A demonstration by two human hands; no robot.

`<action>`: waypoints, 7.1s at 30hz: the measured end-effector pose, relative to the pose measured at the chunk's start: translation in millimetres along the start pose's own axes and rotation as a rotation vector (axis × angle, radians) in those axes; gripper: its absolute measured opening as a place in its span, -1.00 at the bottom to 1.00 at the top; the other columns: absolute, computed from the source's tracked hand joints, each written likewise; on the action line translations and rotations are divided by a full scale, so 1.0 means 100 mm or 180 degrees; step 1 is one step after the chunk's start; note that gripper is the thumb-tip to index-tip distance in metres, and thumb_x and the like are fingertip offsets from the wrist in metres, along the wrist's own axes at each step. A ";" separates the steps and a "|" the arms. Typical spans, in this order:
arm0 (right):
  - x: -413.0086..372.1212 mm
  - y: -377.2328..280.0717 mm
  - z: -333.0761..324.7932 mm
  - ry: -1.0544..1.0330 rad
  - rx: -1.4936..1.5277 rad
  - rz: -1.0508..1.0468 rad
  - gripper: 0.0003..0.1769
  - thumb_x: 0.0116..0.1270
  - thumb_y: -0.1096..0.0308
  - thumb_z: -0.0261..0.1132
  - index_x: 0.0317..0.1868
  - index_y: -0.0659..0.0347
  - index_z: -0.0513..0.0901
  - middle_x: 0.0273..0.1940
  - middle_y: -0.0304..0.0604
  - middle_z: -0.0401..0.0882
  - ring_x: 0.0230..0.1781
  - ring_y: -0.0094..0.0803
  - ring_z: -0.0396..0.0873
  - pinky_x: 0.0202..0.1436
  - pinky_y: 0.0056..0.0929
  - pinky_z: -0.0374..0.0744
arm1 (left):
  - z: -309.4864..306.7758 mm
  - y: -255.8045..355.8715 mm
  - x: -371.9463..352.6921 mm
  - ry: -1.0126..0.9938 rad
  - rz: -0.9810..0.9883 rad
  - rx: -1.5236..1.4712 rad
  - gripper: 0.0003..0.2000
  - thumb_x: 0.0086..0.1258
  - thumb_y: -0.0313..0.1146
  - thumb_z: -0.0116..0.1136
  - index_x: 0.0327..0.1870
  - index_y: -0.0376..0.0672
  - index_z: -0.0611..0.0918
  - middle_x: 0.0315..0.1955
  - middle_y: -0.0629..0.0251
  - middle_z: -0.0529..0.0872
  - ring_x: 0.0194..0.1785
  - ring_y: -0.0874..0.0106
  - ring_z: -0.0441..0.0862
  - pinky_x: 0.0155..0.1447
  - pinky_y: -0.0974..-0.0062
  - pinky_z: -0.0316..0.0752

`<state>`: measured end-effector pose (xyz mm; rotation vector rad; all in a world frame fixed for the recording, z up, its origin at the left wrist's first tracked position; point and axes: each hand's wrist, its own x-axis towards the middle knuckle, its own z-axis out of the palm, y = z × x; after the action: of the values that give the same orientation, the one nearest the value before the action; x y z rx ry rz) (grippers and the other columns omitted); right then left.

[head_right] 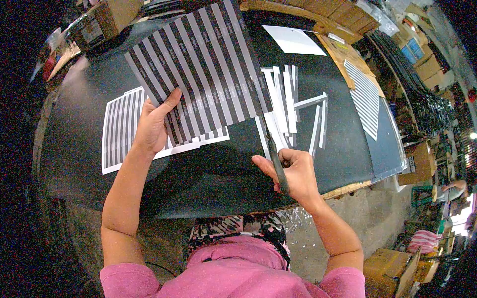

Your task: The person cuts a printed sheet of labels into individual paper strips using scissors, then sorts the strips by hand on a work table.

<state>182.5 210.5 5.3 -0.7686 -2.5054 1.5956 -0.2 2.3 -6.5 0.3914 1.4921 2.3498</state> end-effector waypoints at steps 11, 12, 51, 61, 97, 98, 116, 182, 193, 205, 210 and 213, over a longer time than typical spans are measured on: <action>0.06 0.03 0.00 -0.0137 0.0265 -0.0061 -0.57 0.06 0.15 0.45 -0.66 0.31 0.51 -0.75 -0.26 0.44 -0.77 -0.61 0.44 -0.74 -0.61 0.33 | 0.04 -0.03 -0.02 -0.0133 -0.0257 -0.0036 -0.78 0.26 -0.36 0.24 -0.16 -0.28 0.58 -0.26 0.23 0.68 -0.22 0.54 0.62 -0.10 0.57 0.52; 0.08 0.02 0.00 -0.0136 0.0301 -0.0070 -0.60 0.07 0.18 0.44 -0.66 0.31 0.51 -0.75 -0.26 0.45 -0.76 -0.61 0.44 -0.73 -0.62 0.34 | 0.04 -0.05 -0.03 -0.0246 -0.0295 -0.0015 -0.78 0.26 -0.36 0.24 -0.16 -0.30 0.58 -0.26 0.22 0.68 -0.22 0.54 0.62 -0.10 0.57 0.52; 0.15 -0.04 -0.01 0.0027 0.0203 -0.0166 -0.53 0.10 0.11 0.43 -0.72 0.27 0.47 -0.78 -0.30 0.40 -0.81 -0.61 0.41 -0.78 -0.59 0.32 | 0.09 -0.05 -0.05 -0.0246 -0.0518 -0.0181 -0.78 0.28 -0.36 0.21 -0.17 -0.32 0.55 -0.33 0.19 0.68 -0.34 0.56 0.66 -0.27 0.63 0.63; 0.19 0.02 0.02 -0.0067 0.0395 -0.0138 -0.66 0.15 0.29 0.38 -0.66 0.28 0.52 -0.80 -0.29 0.41 -0.85 -0.61 0.37 -0.80 -0.63 0.29 | 0.09 -0.06 -0.06 -0.0324 -0.0530 -0.0207 -0.78 0.27 -0.36 0.23 -0.19 -0.32 0.57 -0.29 0.21 0.68 -0.30 0.56 0.64 -0.20 0.61 0.59; 0.35 -0.04 -0.05 -0.0062 0.0878 -0.0400 -0.93 0.00 0.57 0.23 -0.55 0.41 0.52 -0.72 -0.19 0.46 -0.77 -0.51 0.43 -0.72 -0.54 0.38 | 0.17 -0.07 -0.13 -0.0508 -0.0996 -0.0174 -0.73 0.27 -0.36 0.22 -0.14 -0.38 0.54 -0.30 0.16 0.68 -0.34 0.54 0.67 -0.28 0.61 0.63; 0.35 -0.05 -0.05 -0.0062 0.0879 -0.0400 -0.93 0.00 0.57 0.23 -0.55 0.41 0.52 -0.72 -0.19 0.46 -0.77 -0.51 0.43 -0.72 -0.54 0.38 | 0.17 -0.07 -0.13 -0.0516 -0.0987 -0.0176 -0.74 0.27 -0.36 0.22 -0.14 -0.38 0.54 -0.30 0.16 0.68 -0.34 0.54 0.67 -0.28 0.61 0.63; 0.36 -0.03 -0.06 -0.0043 0.0908 -0.0399 -0.87 0.05 0.52 0.25 -0.60 0.37 0.53 -0.74 -0.24 0.44 -0.79 -0.53 0.42 -0.76 -0.55 0.36 | 0.18 -0.07 -0.12 -0.0441 -0.0911 -0.0235 -0.73 0.27 -0.38 0.21 -0.14 -0.41 0.53 -0.30 0.11 0.67 -0.34 0.51 0.68 -0.28 0.61 0.64; 0.77 -0.13 -0.02 0.0373 0.0710 -0.0684 -0.74 0.03 0.33 0.36 -0.48 0.45 0.64 -0.64 -0.25 0.53 -0.67 -0.65 0.41 -0.63 -0.61 0.34 | 0.22 -0.06 -0.15 -0.0517 -0.1188 -0.0303 -0.76 0.29 -0.39 0.18 -0.15 -0.39 0.54 -0.31 0.13 0.68 -0.34 0.50 0.69 -0.30 0.54 0.67; 0.25 -0.19 -0.14 -0.0636 0.0926 -0.0157 -0.67 0.14 0.21 0.37 -0.42 0.38 0.57 -0.60 -0.19 0.54 -0.64 -0.50 0.53 -0.56 -0.56 0.48 | 0.07 0.13 -0.04 0.0151 -0.0400 -0.0162 -0.73 0.25 -0.30 0.26 -0.14 -0.27 0.56 -0.24 0.27 0.66 -0.20 0.51 0.63 -0.13 0.51 0.58; -0.10 -0.14 -0.02 -0.0635 0.0098 -0.0029 -0.67 0.06 0.26 0.44 -0.40 0.40 0.59 -0.58 -0.15 0.57 -0.59 -0.53 0.56 -0.51 -0.61 0.49 | 0.07 0.13 -0.06 0.0114 0.0029 0.0038 -0.71 0.26 -0.29 0.25 -0.11 -0.28 0.56 -0.22 0.27 0.66 -0.20 0.55 0.60 -0.12 0.54 0.54; -0.06 -0.13 0.03 -0.0557 0.0183 -0.0049 -0.63 0.03 0.18 0.46 -0.46 0.37 0.60 -0.62 -0.21 0.55 -0.62 -0.59 0.50 -0.54 -0.62 0.46 | 0.09 0.14 -0.07 -0.0037 0.0001 0.0023 -0.71 0.26 -0.32 0.25 -0.09 -0.29 0.55 -0.20 0.24 0.65 -0.16 0.52 0.60 -0.10 0.53 0.54; -0.05 -0.11 0.04 -0.0517 0.0258 -0.0070 -0.59 0.00 0.09 0.48 -0.51 0.34 0.62 -0.65 -0.25 0.53 -0.64 -0.62 0.47 -0.57 -0.61 0.42 | 0.08 0.12 -0.07 -0.0041 -0.0038 0.0007 -0.71 0.26 -0.32 0.25 -0.09 -0.30 0.55 -0.19 0.23 0.65 -0.15 0.52 0.60 -0.08 0.52 0.55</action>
<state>181.8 201.3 14.4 -0.6235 -2.5270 1.8078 7.8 1.4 7.9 0.3964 1.4870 2.3324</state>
